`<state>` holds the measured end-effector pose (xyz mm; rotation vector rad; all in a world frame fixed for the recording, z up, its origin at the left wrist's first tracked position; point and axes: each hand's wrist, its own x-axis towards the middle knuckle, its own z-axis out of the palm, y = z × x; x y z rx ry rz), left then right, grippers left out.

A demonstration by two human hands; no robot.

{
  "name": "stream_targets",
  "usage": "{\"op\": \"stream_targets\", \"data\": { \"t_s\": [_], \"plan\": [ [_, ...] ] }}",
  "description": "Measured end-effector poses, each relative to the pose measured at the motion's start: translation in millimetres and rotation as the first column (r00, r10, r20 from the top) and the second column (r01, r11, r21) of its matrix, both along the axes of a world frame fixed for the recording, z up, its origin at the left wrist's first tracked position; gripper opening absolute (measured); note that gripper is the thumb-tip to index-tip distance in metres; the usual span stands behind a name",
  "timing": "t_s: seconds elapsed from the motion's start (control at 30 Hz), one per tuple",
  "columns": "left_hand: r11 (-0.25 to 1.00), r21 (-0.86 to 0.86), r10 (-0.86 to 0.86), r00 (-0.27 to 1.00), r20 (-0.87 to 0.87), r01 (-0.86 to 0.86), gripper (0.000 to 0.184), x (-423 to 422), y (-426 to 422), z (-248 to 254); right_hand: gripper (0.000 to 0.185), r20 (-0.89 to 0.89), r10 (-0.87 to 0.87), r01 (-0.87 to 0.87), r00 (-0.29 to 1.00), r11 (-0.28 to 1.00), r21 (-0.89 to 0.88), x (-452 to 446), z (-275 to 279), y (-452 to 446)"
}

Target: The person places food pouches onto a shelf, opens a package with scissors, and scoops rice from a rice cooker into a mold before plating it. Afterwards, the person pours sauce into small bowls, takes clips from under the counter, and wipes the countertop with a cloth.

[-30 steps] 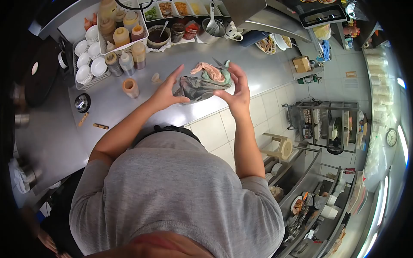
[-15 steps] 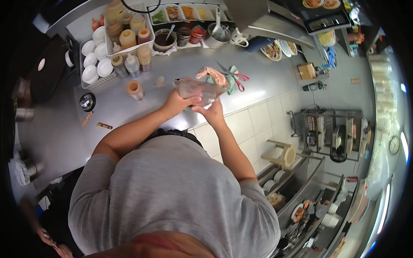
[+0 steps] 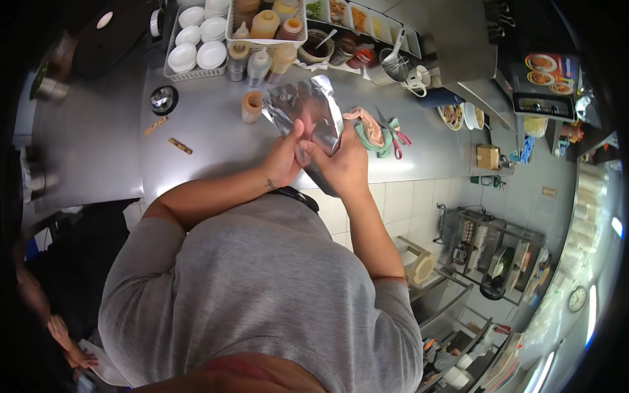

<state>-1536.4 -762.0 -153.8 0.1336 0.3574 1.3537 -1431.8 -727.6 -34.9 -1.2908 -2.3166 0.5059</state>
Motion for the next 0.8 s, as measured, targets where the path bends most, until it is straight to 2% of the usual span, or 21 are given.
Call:
{"op": "stream_targets", "data": {
  "t_s": [0.03, 0.13, 0.23, 0.33, 0.43, 0.53, 0.67, 0.8],
  "plan": [
    [0.999, 0.011, -0.034, 0.999, 0.039, 0.034, 0.067, -2.0, -0.1, -4.0, 0.064, 0.027, -0.007, 0.007, 1.0, 1.0, 0.006, -4.2, 2.6, -0.7],
    [0.999, 0.029, 0.027, 0.989, 0.146, -0.031, 0.061, 3.2, 3.1, -5.8, 0.06, 0.085, -0.045, 0.049, 0.995, 0.998, -0.047, -12.8, 10.1, -1.2],
    [0.997, -0.04, 0.076, 0.984, 0.16, -0.071, 0.056, 1.4, 1.5, 1.8, 0.057, 0.198, -0.081, 0.102, 0.977, 0.99, -0.101, -23.4, 23.8, -2.0],
    [0.994, -0.088, 0.072, 0.988, 0.138, -0.06, 0.057, -8.6, -3.6, 33.2, 0.056, 0.251, -0.081, 0.1, 0.965, 0.993, -0.063, -31.3, 30.4, -2.6],
    [0.997, 0.008, 0.073, 0.985, 0.154, -0.075, 0.06, -4.8, 3.9, 15.3, 0.056, 0.263, -0.054, 0.057, 0.963, 0.998, -0.003, -32.7, 26.9, 0.9],
    [0.998, 0.011, 0.054, 0.975, 0.214, -0.058, 0.059, -1.7, 5.3, 7.7, 0.054, 0.279, -0.024, 0.003, 0.96, 0.997, 0.075, -32.8, 23.8, 3.9],
    [0.999, -0.038, 0.006, 0.97, 0.242, 0.003, 0.058, 0.9, 7.0, -0.3, 0.05, 0.318, -0.042, 0.031, 0.947, 0.999, 0.039, -41.6, 34.0, 0.4],
    [1.0, -0.016, 0.029, 0.968, 0.249, -0.026, 0.054, -13.1, -2.3, 39.8, 0.052, 0.374, -0.008, -0.027, 0.928, 0.996, 0.088, -45.4, 37.8, 2.1]
  ]
}}
